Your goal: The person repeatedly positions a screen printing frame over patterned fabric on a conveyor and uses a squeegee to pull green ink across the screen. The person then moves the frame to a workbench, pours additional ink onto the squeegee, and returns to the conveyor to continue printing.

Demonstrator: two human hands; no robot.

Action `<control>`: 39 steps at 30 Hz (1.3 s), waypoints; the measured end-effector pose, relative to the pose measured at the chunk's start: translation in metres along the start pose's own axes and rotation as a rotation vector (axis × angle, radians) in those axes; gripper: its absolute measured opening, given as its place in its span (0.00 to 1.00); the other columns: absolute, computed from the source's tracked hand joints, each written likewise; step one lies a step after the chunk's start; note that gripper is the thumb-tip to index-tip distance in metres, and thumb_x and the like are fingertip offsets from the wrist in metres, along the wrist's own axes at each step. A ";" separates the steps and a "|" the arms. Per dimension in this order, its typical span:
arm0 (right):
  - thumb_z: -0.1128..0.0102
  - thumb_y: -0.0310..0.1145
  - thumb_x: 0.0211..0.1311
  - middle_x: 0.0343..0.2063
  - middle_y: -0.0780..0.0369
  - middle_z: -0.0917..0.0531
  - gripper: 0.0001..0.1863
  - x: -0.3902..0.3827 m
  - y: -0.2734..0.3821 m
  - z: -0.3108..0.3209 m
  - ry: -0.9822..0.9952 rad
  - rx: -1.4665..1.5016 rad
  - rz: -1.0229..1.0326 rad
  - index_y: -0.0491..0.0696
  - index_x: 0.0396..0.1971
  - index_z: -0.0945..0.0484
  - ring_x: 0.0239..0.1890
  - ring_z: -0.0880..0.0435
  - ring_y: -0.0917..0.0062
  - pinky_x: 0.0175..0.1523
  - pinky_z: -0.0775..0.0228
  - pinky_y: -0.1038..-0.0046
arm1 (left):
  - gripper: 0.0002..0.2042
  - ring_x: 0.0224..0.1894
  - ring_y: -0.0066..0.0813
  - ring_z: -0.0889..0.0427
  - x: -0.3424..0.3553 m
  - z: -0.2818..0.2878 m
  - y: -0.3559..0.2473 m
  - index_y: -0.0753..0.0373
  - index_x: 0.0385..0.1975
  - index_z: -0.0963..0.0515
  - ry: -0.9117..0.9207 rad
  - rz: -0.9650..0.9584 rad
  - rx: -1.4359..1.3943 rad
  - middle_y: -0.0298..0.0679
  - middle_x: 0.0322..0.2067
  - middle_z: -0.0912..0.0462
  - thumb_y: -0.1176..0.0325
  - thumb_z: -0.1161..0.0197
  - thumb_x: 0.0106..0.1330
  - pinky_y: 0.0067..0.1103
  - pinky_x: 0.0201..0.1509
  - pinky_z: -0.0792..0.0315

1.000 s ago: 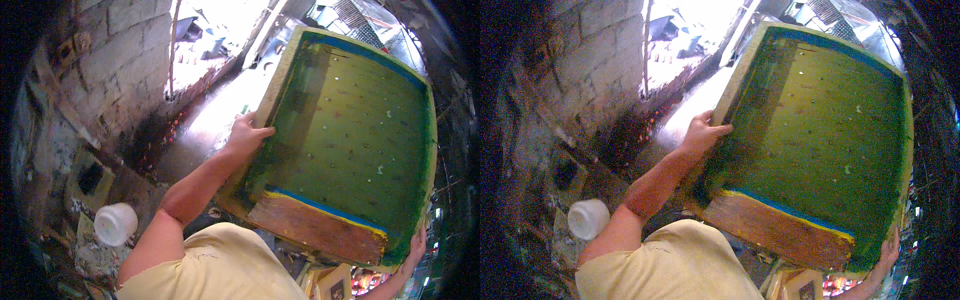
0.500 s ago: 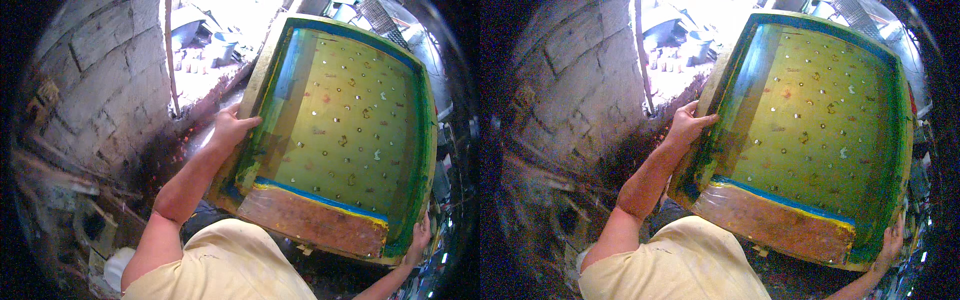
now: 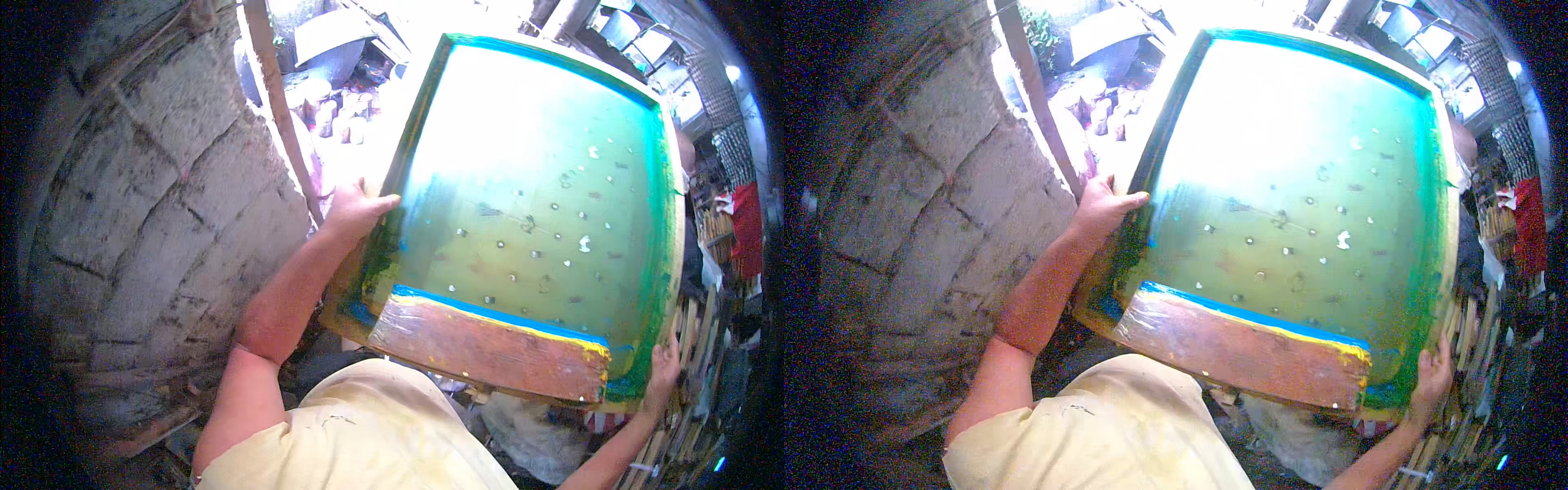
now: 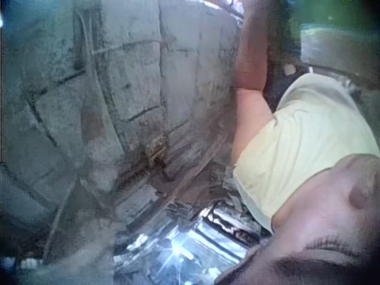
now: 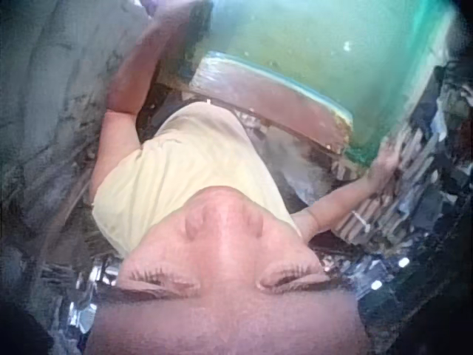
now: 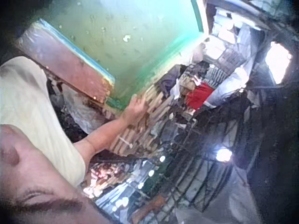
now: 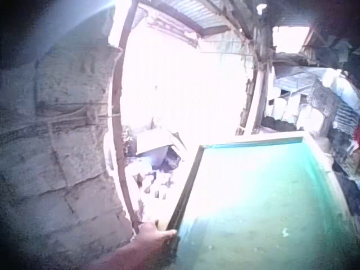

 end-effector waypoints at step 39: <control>0.26 0.35 0.73 0.60 0.56 0.13 0.42 0.054 -0.230 -0.313 1.043 0.441 -0.371 0.46 0.82 0.35 0.59 0.15 0.73 0.69 0.24 0.67 | 0.39 0.50 0.57 0.09 -0.181 0.067 -0.186 0.67 0.74 0.32 -0.771 0.398 1.302 0.61 0.50 0.12 0.68 0.33 0.58 0.40 0.58 0.17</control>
Point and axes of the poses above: each hand's wrist, its own x-axis towards the middle knuckle, its own z-axis out of the back of the hand, y = z × x, the point moved 6 cm from there along x, towards the middle knuckle
